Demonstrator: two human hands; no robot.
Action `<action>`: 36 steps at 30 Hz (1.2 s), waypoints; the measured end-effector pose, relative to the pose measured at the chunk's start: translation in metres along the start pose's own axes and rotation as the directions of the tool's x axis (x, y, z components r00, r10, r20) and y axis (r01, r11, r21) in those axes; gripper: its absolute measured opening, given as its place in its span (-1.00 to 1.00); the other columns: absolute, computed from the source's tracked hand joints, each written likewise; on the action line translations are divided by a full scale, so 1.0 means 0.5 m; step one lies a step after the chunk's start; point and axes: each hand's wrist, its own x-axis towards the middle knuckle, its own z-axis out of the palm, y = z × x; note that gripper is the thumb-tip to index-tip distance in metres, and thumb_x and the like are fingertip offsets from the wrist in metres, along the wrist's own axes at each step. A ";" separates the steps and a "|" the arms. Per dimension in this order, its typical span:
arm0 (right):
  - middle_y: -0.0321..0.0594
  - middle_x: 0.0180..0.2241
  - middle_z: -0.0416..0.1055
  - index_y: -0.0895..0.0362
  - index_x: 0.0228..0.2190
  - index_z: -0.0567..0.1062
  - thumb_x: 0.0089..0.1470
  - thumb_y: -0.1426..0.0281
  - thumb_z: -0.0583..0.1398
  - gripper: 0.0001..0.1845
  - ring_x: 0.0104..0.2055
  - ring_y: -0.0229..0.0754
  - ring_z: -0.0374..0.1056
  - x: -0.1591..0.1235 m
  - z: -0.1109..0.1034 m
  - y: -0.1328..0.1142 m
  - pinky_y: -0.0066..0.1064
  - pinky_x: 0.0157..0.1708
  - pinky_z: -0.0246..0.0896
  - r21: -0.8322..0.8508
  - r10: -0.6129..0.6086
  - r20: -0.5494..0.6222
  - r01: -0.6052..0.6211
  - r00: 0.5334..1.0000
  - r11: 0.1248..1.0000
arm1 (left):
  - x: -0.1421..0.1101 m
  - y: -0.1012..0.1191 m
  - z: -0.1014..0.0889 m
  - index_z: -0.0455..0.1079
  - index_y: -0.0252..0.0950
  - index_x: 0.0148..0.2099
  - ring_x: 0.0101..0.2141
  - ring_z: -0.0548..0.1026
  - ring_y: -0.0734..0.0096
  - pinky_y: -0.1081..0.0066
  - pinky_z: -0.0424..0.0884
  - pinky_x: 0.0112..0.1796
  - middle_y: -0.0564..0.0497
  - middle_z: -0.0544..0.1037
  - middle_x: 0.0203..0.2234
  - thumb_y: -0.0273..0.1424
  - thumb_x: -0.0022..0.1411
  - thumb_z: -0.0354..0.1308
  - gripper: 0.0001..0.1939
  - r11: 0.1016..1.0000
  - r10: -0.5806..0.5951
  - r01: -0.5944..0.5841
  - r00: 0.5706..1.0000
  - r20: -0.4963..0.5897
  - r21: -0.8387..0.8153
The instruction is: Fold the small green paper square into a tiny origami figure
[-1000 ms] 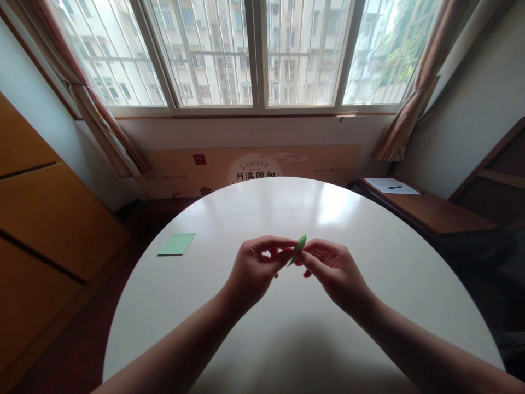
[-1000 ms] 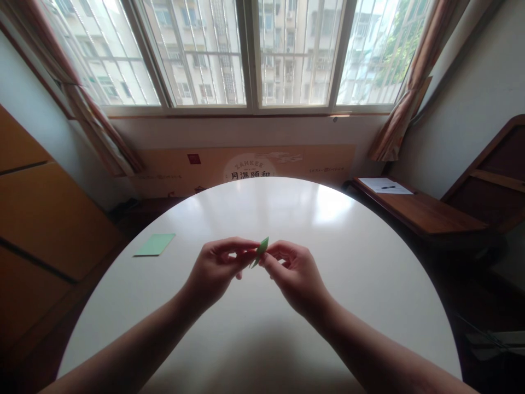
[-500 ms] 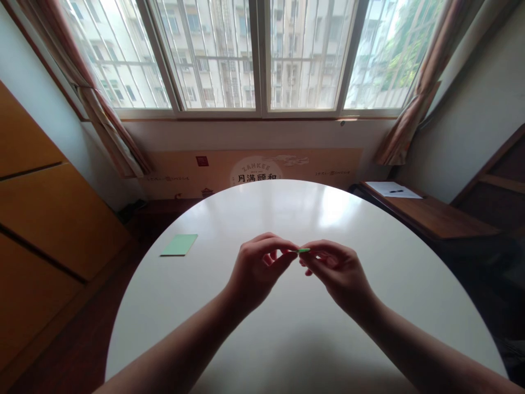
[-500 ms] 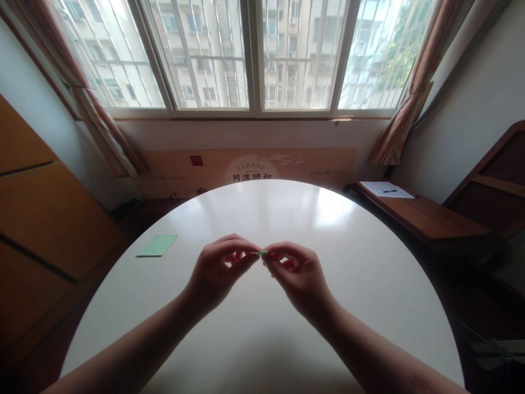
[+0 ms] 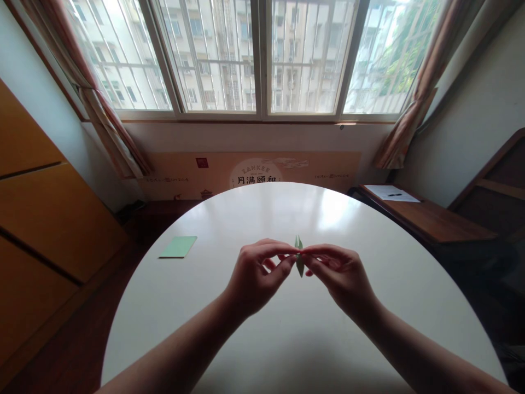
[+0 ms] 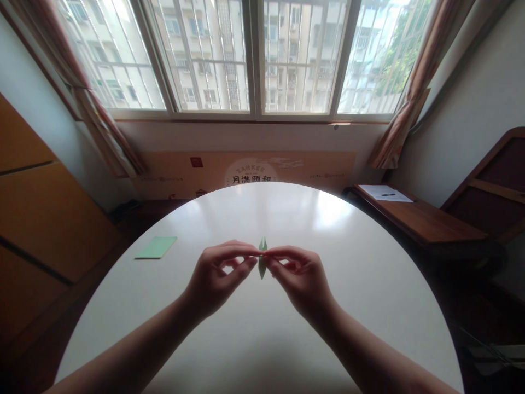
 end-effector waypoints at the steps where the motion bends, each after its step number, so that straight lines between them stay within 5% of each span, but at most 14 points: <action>1: -0.18 -0.40 0.58 0.09 -0.34 0.64 0.01 0.34 0.40 -0.87 -0.39 -0.11 0.48 0.001 0.000 0.001 -0.33 -0.43 0.43 0.000 0.006 -0.007 -0.006 1.000 1.000 | 0.000 0.000 0.001 0.62 -0.29 -0.22 -0.36 0.57 0.34 0.50 0.46 -0.48 -0.07 0.64 -0.35 -0.52 0.18 0.24 -0.85 1.000 -0.023 0.023 1.000 0.002 -0.011; 8: -0.27 -0.45 0.54 0.08 -0.41 0.41 -0.11 0.33 0.48 -0.65 -0.43 -0.17 0.46 0.001 0.008 -0.002 -0.41 -0.49 0.37 0.132 0.102 -0.043 -0.096 0.994 0.987 | 0.002 -0.008 0.009 0.51 -0.34 -0.36 -0.44 0.51 0.38 0.56 0.40 -0.61 -0.01 0.56 -0.47 -0.42 0.10 0.35 -0.90 0.949 -0.221 0.207 0.975 -0.030 -0.239; 15: -0.20 -0.42 0.59 0.09 -0.26 0.48 -0.09 0.27 0.46 -0.62 -0.39 -0.11 0.51 -0.004 0.010 -0.010 -0.37 -0.44 0.37 0.085 0.118 -0.039 -0.114 0.992 0.990 | 0.004 -0.008 0.007 0.52 -0.35 -0.22 -0.42 0.51 0.40 0.58 0.41 -0.60 -0.05 0.60 -0.41 -0.35 0.12 0.37 -0.79 0.909 -0.272 0.267 0.962 0.030 -0.320; 28: -0.15 -0.39 0.58 0.12 -0.34 0.63 0.00 0.18 0.40 -0.73 -0.32 -0.12 0.47 0.007 0.008 0.002 -0.39 -0.46 0.39 0.150 0.248 0.123 -0.265 0.961 0.953 | 0.004 0.004 0.013 0.48 -0.32 -0.33 -0.54 0.42 0.51 0.58 0.29 -0.63 -0.01 0.55 -0.46 -0.43 0.07 0.36 -0.87 0.951 -0.186 0.160 0.980 -0.076 -0.264; 36: -0.17 -0.38 0.57 0.12 -0.34 0.61 0.08 0.20 0.36 -0.76 -0.32 -0.15 0.46 0.004 0.006 0.004 -0.39 -0.42 0.37 0.126 0.171 0.118 -0.186 0.978 0.974 | 0.005 -0.003 0.004 0.61 -0.32 -0.25 -0.49 0.43 0.43 0.52 0.36 -0.58 -0.06 0.58 -0.45 -0.32 0.15 0.33 -0.82 0.981 -0.183 0.184 0.983 0.027 -0.055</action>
